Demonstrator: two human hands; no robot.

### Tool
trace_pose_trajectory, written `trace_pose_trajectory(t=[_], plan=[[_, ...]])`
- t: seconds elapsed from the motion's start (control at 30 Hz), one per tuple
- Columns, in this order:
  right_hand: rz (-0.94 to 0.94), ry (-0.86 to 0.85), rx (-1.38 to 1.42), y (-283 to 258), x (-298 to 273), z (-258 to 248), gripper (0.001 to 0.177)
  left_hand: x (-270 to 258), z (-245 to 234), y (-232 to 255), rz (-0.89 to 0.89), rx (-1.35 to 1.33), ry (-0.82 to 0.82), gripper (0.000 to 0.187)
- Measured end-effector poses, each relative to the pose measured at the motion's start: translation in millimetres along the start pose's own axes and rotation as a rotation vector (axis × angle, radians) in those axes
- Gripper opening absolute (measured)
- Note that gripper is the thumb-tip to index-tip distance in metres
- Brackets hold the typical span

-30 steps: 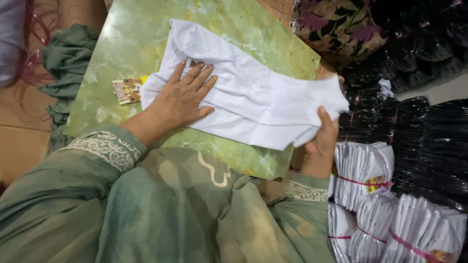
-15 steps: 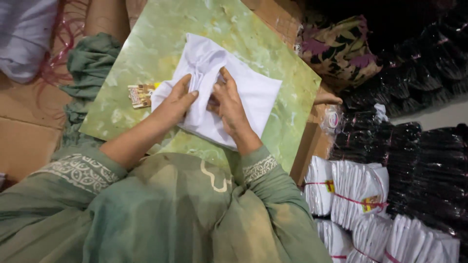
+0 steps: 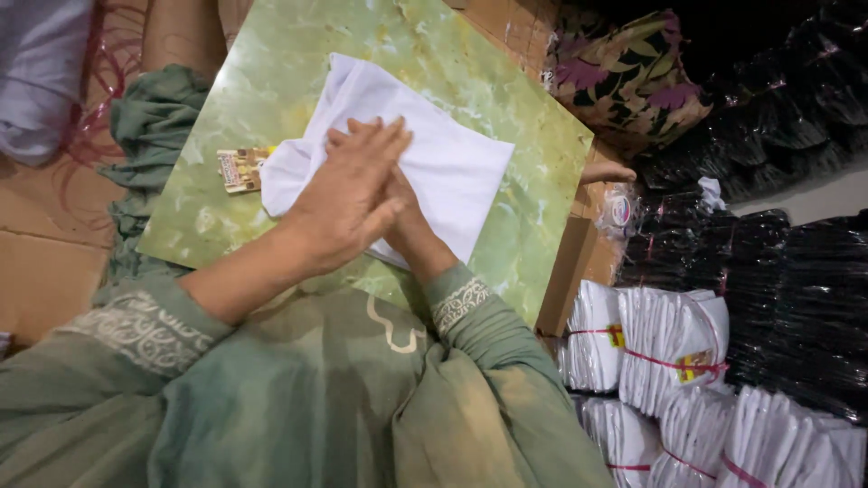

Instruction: Folding white t-shirts using a cardboard template

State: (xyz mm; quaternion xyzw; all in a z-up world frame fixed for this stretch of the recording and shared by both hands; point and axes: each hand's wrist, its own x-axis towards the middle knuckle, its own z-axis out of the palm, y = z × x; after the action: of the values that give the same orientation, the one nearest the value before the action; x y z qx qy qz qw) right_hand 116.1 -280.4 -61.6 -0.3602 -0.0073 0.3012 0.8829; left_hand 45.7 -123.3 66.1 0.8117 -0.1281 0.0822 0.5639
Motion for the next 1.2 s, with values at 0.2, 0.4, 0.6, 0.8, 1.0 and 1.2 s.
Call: trace_pose_trajectory(t=[0.2,0.4,0.6,0.8,1.0,1.2], plan=[[-0.320,0.051,-1.250,-91,-51,58,0.060,35,20,-44,-0.034,0.428,-0.283,0.077],[-0.268,0.356,-2.278,-104,-54,-6,0.077,30,28,-113,0.116,0.881,-0.085,0.082],[-0.212,0.360,-2.188,-99,-53,-22,0.075,35,10,-90,0.126,0.828,-0.079,0.078],[-0.203,0.353,-2.173,-97,-53,-27,0.079,16,-16,-106,-0.318,0.753,-0.061,0.098],[-0.231,0.357,-2.174,-94,-55,-26,0.076,5,-13,-97,-0.285,0.715,-0.102,0.086],[-0.216,0.350,-2.135,-94,-58,-15,0.078,8,-15,-72,-0.304,0.702,-0.086,0.101]])
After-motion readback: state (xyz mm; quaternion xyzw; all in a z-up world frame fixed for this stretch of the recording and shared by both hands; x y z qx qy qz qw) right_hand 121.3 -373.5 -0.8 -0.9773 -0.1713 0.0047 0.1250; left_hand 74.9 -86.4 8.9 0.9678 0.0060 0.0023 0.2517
